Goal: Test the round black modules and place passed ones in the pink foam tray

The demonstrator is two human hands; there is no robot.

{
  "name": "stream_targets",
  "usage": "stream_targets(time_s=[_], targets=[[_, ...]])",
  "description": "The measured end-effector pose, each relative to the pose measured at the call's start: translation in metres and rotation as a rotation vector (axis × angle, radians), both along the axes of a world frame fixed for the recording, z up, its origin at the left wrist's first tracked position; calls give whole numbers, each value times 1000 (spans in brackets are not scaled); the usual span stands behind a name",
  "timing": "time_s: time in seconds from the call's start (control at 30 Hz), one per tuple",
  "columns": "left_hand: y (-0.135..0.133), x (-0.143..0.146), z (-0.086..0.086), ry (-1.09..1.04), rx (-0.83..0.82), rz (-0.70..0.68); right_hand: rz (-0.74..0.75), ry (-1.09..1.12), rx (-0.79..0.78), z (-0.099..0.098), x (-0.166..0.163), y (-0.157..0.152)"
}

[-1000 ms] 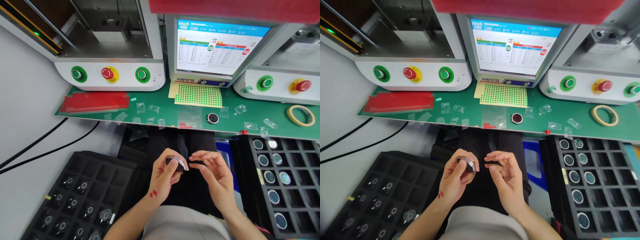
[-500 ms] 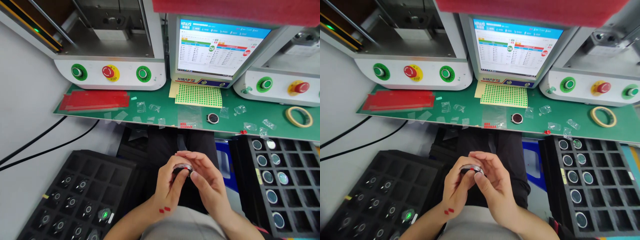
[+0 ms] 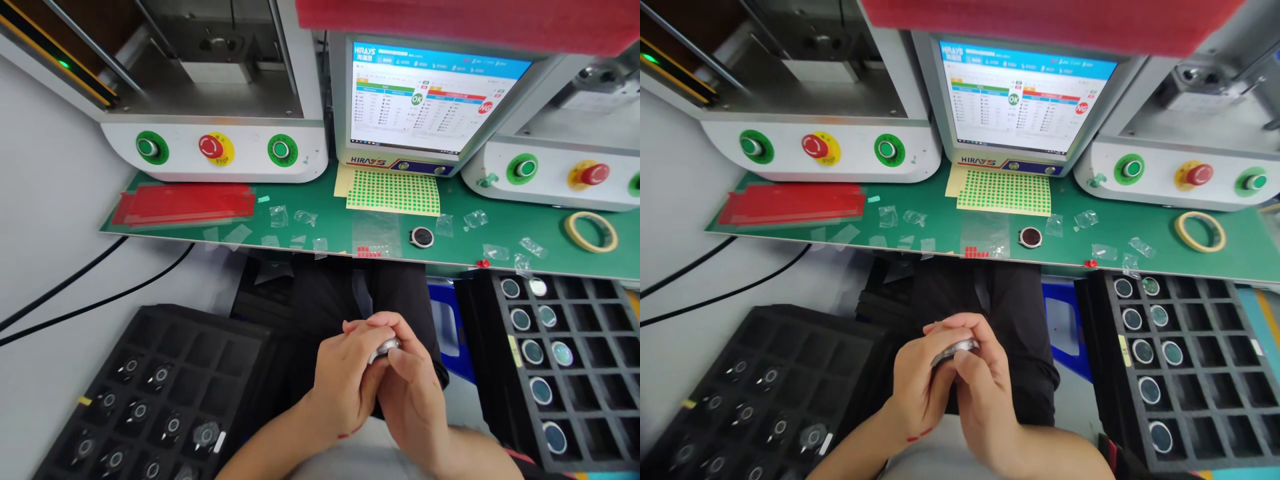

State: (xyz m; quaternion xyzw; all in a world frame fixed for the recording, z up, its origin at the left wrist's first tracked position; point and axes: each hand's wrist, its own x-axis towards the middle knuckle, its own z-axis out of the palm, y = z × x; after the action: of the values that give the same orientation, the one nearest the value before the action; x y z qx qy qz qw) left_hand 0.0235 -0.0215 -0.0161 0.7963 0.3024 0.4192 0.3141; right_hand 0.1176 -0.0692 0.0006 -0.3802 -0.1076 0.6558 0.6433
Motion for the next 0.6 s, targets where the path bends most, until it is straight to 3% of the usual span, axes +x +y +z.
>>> stream_targets(time_s=[0.23, 0.43, 0.6], targets=[[5, 4, 2, 42, 160, 14, -109, 24, 75, -4, -9, -1], [8, 5, 3, 18, 121, 0, -14, -26, 112, -8, 0, 1], [5, 2, -6, 17, 217, 1, -75, -50, 152, -6, -2, 0]])
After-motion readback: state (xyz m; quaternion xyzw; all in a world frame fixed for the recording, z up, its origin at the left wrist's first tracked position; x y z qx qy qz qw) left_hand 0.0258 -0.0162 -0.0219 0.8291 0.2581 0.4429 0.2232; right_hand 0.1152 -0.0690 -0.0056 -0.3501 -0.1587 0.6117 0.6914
